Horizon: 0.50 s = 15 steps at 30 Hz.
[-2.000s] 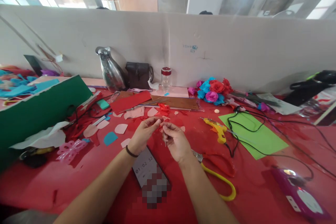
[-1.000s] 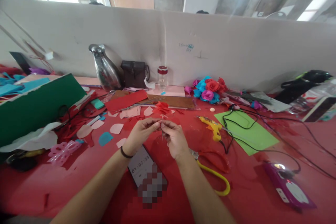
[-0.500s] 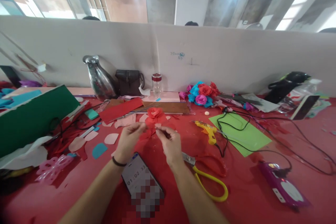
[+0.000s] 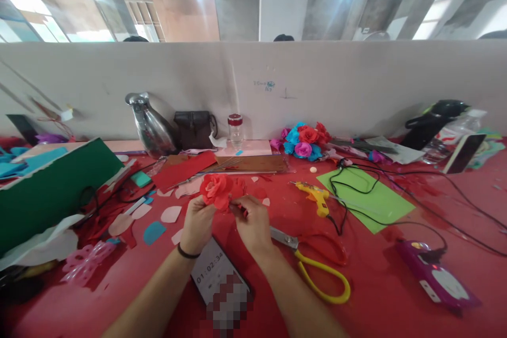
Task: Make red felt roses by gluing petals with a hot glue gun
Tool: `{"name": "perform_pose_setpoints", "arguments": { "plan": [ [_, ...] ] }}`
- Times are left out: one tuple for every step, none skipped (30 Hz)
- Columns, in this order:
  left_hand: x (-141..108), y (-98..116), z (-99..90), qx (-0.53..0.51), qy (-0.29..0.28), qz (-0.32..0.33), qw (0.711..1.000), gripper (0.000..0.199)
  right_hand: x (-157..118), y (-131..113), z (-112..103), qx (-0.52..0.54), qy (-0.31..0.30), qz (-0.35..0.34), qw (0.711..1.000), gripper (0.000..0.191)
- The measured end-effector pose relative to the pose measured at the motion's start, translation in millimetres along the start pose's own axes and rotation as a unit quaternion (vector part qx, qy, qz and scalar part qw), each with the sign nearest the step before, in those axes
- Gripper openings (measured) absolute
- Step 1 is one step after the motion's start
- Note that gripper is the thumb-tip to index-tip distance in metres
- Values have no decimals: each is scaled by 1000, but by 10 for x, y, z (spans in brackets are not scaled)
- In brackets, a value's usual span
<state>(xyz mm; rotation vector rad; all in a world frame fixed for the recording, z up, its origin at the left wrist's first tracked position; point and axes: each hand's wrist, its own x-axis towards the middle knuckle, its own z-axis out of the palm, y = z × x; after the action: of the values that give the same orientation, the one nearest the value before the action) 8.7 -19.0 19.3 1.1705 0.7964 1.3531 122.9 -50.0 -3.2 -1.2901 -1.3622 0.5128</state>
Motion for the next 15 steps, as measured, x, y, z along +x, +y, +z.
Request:
{"name": "perform_pose_setpoints", "arguments": {
  "plan": [
    [14, 13, -9, -7, 13, 3, 1000, 16, 2, 16, -16, -30, 0, -6, 1000, 12],
    [35, 29, -24, -12, 33, 11, 999, 16, 6, 33, -37, -59, 4, -9, 998, 13],
    [64, 49, -48, -21, 58, 23, 998, 16, 15, 50, -65, -85, 11, -9, 996, 14],
    [100, 72, -82, -37, 84, 38, 995, 16, 27, 66, -99, -109, 19, -6, 994, 14],
    [142, 96, -124, -64, 112, 51, 990, 16, 43, 77, -137, -130, 31, 0, 991, 14],
    [187, 120, -174, -108, 133, 58, 984, 18, 62, 84, -177, -146, 47, 7, 988, 14],
    [232, 143, -226, -152, 149, 60, 975, 19, 82, 86, -219, -156, 67, 16, 985, 13],
    [273, 161, -277, -184, 164, 61, 967, 21, 101, 84, -259, -158, 89, 26, 983, 13],
    [308, 173, -320, -187, 173, 61, 965, 22, 119, 77, -297, -154, 114, 36, 981, 17],
    [333, 179, -353, -186, 179, 61, 964, 22, 135, 67, -329, -149, 140, 44, 978, 24],
    [348, 178, -371, -176, 181, 62, 966, 22, 146, 56, -355, -141, 164, 47, 975, 31],
    [350, 171, -375, -159, 176, 64, 969, 21, 153, 43, -372, -132, 185, 46, 973, 37],
    [341, 157, -365, -138, 167, 67, 974, 20, 155, 30, -380, -119, 201, 41, 972, 40],
    [323, 138, -342, -111, 154, 68, 979, 19, 153, 17, -379, -100, 207, 34, 973, 39],
    [297, 114, -312, -76, 137, 65, 986, 18, 146, 6, -367, -78, 202, 27, 976, 33]
  ]
}}
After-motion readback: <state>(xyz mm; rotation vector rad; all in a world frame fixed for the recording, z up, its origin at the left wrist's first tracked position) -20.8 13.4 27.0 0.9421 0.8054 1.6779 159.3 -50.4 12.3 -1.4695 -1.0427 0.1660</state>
